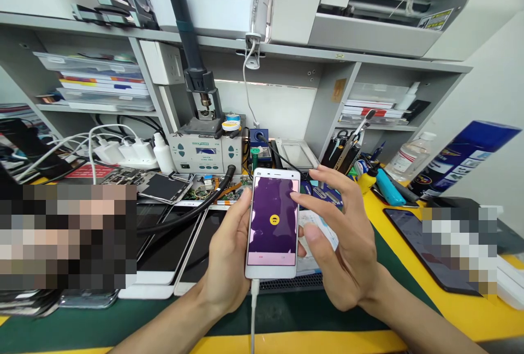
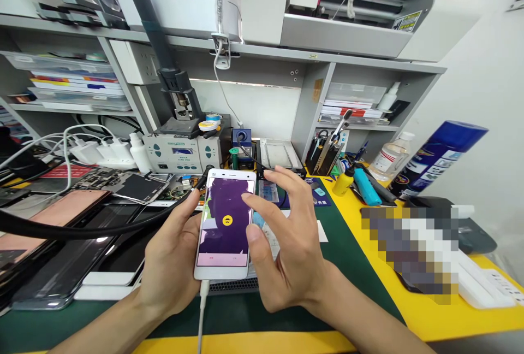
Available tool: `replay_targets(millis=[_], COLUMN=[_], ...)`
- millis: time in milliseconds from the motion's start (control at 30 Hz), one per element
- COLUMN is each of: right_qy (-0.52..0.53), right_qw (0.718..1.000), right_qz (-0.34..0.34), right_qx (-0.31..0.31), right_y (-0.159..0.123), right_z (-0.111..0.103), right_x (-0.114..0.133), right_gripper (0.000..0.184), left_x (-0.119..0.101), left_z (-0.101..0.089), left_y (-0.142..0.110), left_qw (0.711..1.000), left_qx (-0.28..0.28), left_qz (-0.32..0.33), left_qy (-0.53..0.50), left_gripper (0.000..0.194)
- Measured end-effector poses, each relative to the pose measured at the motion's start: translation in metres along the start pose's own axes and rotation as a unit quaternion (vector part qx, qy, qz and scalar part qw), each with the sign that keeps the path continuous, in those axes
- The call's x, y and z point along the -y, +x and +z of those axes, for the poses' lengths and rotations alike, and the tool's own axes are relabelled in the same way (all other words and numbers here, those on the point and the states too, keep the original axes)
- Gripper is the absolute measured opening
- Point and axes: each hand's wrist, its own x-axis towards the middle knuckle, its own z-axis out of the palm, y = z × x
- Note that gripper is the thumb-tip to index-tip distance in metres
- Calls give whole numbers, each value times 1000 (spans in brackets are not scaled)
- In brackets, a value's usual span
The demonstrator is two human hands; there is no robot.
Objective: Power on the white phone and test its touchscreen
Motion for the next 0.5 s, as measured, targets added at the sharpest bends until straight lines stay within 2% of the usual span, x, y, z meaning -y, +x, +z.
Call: replay_targets(millis=[300, 500], right_qy=[-27, -14], right_qw=[999, 1000], right_qz=[-24, -6], right_qx=[41, 19], right_y=[1, 1], right_z=[1, -1], right_x=[1, 3], right_gripper=[42, 44], left_x=[-1, 0], left_z=[3, 1], left_y=[1, 0], left_qw=[1000, 1000], left_qx=[-23, -20], left_qz=[18, 5], left_qy=[-1, 7], left_gripper=[53, 55])
